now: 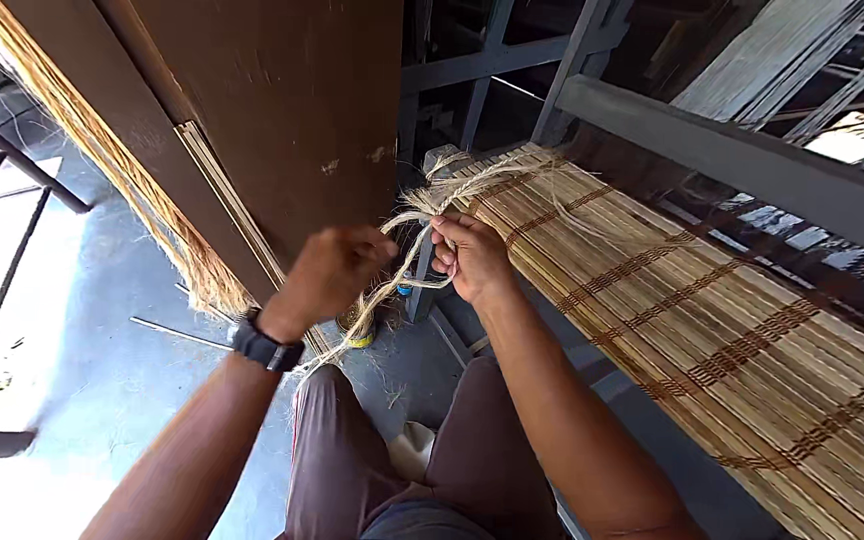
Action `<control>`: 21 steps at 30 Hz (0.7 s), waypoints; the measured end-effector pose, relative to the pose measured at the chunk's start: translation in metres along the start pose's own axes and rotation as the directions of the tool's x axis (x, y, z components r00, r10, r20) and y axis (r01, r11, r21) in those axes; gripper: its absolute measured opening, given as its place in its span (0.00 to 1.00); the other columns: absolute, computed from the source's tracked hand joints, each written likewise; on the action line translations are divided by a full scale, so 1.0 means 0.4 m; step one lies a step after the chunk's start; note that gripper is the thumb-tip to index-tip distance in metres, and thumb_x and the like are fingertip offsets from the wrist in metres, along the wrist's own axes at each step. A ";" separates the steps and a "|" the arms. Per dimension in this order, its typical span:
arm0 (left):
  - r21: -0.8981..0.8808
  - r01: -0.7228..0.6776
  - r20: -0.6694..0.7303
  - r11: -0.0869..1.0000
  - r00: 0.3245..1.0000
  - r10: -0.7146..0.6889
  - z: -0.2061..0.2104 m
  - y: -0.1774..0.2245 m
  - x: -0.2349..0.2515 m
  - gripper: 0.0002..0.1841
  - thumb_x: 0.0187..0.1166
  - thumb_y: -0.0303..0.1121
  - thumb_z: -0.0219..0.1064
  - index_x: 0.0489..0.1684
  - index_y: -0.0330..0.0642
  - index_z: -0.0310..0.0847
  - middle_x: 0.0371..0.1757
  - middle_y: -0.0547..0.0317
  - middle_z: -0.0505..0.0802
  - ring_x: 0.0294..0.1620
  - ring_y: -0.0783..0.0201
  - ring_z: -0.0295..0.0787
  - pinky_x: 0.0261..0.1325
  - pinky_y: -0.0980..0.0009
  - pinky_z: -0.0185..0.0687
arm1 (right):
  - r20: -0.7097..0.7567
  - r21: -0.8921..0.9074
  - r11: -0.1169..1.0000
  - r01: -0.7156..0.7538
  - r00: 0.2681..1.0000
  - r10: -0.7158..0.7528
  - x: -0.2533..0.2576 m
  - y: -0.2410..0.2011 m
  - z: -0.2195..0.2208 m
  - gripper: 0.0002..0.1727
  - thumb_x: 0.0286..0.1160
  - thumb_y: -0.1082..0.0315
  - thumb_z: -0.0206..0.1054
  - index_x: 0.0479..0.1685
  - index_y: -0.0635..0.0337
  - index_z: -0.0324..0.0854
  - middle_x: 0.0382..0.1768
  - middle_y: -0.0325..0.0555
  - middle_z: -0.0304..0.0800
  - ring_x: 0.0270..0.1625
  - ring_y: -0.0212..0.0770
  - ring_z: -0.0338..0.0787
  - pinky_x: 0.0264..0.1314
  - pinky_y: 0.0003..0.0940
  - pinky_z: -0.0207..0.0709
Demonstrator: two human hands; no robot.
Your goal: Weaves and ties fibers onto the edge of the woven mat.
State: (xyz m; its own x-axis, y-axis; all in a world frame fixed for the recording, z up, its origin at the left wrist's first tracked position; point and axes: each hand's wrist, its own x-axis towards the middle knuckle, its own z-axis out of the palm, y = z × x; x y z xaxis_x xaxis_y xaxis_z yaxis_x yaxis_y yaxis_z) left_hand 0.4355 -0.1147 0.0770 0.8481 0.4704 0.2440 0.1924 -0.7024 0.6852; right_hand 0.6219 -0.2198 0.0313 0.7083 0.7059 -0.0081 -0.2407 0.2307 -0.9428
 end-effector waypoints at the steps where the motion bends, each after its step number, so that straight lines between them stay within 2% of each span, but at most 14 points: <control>1: 0.010 0.034 0.042 0.999 0.999 -0.034 0.052 -0.018 0.012 0.19 0.87 0.45 0.65 0.68 0.43 0.84 0.52 0.52 0.95 0.45 0.57 0.95 0.49 0.53 0.92 | 0.010 -0.015 1.000 -0.012 1.000 0.012 -0.010 0.008 0.012 0.07 0.88 0.64 0.62 0.47 0.56 0.82 0.27 0.36 0.79 0.15 0.26 0.67 0.17 0.19 0.66; 2: -0.012 0.060 0.069 0.998 0.996 -0.059 0.098 -0.045 0.026 0.25 0.85 0.45 0.67 0.76 0.42 0.78 0.58 0.49 0.93 0.52 0.55 0.94 0.58 0.50 0.90 | 0.020 -0.031 0.999 -0.020 1.000 0.021 -0.017 0.018 0.023 0.07 0.88 0.64 0.63 0.48 0.57 0.82 0.27 0.36 0.81 0.15 0.26 0.68 0.17 0.20 0.68; 3: -0.066 0.078 0.079 0.995 0.994 -0.073 0.134 -0.071 0.038 0.26 0.84 0.44 0.69 0.77 0.40 0.76 0.59 0.47 0.92 0.54 0.54 0.93 0.60 0.49 0.88 | 0.026 -0.051 0.999 -0.015 1.000 0.016 -0.022 0.030 0.031 0.07 0.87 0.64 0.63 0.49 0.58 0.82 0.28 0.38 0.82 0.15 0.26 0.68 0.17 0.20 0.69; 4: -0.137 0.090 0.084 0.986 0.993 -0.079 0.157 -0.094 0.045 0.22 0.84 0.42 0.69 0.71 0.39 0.79 0.54 0.48 0.93 0.51 0.55 0.92 0.57 0.51 0.88 | 0.033 -0.087 0.996 0.007 0.999 -0.004 -0.025 0.043 0.036 0.08 0.87 0.64 0.64 0.49 0.59 0.83 0.27 0.39 0.84 0.13 0.26 0.68 0.15 0.19 0.68; 5: -0.206 0.100 0.089 0.973 0.993 -0.083 0.167 -0.111 0.046 0.15 0.86 0.41 0.67 0.56 0.37 0.84 0.44 0.50 0.92 0.42 0.58 0.90 0.49 0.55 0.87 | 0.044 -0.140 0.989 0.039 0.998 -0.033 -0.024 0.058 0.034 0.08 0.87 0.65 0.64 0.49 0.59 0.83 0.27 0.39 0.84 0.13 0.26 0.67 0.13 0.19 0.65; 6: -0.257 0.114 0.103 0.960 0.991 -0.090 0.162 -0.119 0.042 0.14 0.88 0.41 0.64 0.46 0.37 0.85 0.37 0.53 0.92 0.35 0.62 0.87 0.41 0.59 0.83 | 0.059 -0.224 0.971 0.085 0.996 -0.073 -0.020 0.074 0.026 0.08 0.87 0.64 0.64 0.50 0.59 0.83 0.28 0.40 0.84 0.12 0.26 0.65 0.13 0.19 0.62; 7: -0.289 0.129 0.130 0.949 0.987 -0.095 0.143 -0.123 0.034 0.15 0.90 0.41 0.60 0.44 0.38 0.86 0.34 0.54 0.92 0.31 0.64 0.86 0.37 0.62 0.82 | 0.070 -0.342 0.930 0.134 0.991 -0.117 -0.014 0.090 0.010 0.09 0.87 0.62 0.63 0.50 0.58 0.83 0.28 0.40 0.84 0.13 0.28 0.65 0.14 0.22 0.60; 8: -0.330 0.154 0.157 0.931 0.982 -0.106 0.115 -0.126 0.027 0.16 0.91 0.40 0.57 0.48 0.38 0.86 0.34 0.55 0.92 0.29 0.65 0.85 0.35 0.65 0.83 | 0.075 -0.472 0.865 0.172 0.985 -0.155 -0.007 0.103 -0.011 0.11 0.88 0.60 0.64 0.51 0.58 0.83 0.29 0.43 0.84 0.17 0.32 0.70 0.19 0.28 0.65; 9: -0.381 0.191 0.178 0.905 0.975 -0.131 0.083 -0.132 0.026 0.16 0.91 0.39 0.55 0.50 0.38 0.87 0.34 0.55 0.91 0.28 0.65 0.86 0.36 0.65 0.85 | 0.080 -0.568 0.801 0.189 0.981 -0.175 -0.001 0.117 -0.034 0.12 0.88 0.59 0.64 0.52 0.59 0.83 0.32 0.47 0.85 0.24 0.39 0.77 0.26 0.37 0.74; 12: -0.553 0.257 0.171 0.792 0.966 -0.194 -0.021 -0.170 0.042 0.15 0.91 0.38 0.56 0.43 0.39 0.87 0.31 0.59 0.91 0.32 0.66 0.89 0.42 0.67 0.89 | 0.034 -0.712 0.682 0.168 0.978 -0.205 0.035 0.170 -0.088 0.13 0.87 0.59 0.64 0.53 0.61 0.83 0.35 0.53 0.86 0.33 0.49 0.85 0.36 0.52 0.80; 14: -0.649 0.225 0.109 0.727 0.973 -0.203 -0.095 -0.186 0.024 0.17 0.91 0.38 0.54 0.37 0.42 0.86 0.33 0.60 0.92 0.39 0.64 0.92 0.50 0.63 0.91 | -0.001 -0.749 0.648 0.138 0.978 -0.210 0.059 0.200 -0.111 0.14 0.87 0.60 0.64 0.53 0.63 0.84 0.37 0.54 0.88 0.37 0.51 0.87 0.42 0.56 0.82; 18: -0.702 0.124 -0.033 0.701 0.978 -0.206 -0.204 -0.209 -0.027 0.18 0.92 0.41 0.52 0.39 0.46 0.88 0.39 0.59 0.96 0.49 0.60 0.95 0.60 0.57 0.90 | -0.042 -0.772 0.627 0.105 0.976 -0.216 0.085 0.241 -0.133 0.13 0.86 0.62 0.64 0.52 0.65 0.85 0.37 0.56 0.89 0.38 0.53 0.88 0.45 0.58 0.82; 20: -0.725 0.077 -0.095 0.685 0.973 -0.209 -0.247 -0.216 -0.054 0.18 0.91 0.41 0.51 0.33 0.50 0.86 0.35 0.62 0.94 0.48 0.60 0.94 0.62 0.54 0.89 | -0.071 -0.773 0.631 0.073 0.977 -0.200 0.093 0.247 -0.134 0.13 0.86 0.63 0.63 0.52 0.65 0.84 0.37 0.56 0.88 0.38 0.54 0.88 0.45 0.59 0.81; 21: -0.734 0.064 -0.122 0.676 0.967 -0.224 -0.268 -0.217 -0.067 0.18 0.91 0.42 0.51 0.31 0.53 0.83 0.30 0.66 0.91 0.42 0.63 0.93 0.59 0.56 0.90 | -0.085 -0.770 0.635 0.062 0.976 -0.199 0.098 0.250 -0.138 0.13 0.86 0.63 0.63 0.52 0.65 0.84 0.37 0.57 0.88 0.39 0.54 0.87 0.45 0.59 0.80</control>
State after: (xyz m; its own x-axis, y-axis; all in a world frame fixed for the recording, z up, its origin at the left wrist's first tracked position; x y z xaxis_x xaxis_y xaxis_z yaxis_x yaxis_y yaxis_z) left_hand 0.3430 -0.0089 0.0845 0.7169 0.6770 0.1664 -0.1783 -0.0526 0.9826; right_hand 0.6622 -0.2060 -0.0818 0.7958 0.5864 0.1509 0.4019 -0.3251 -0.8560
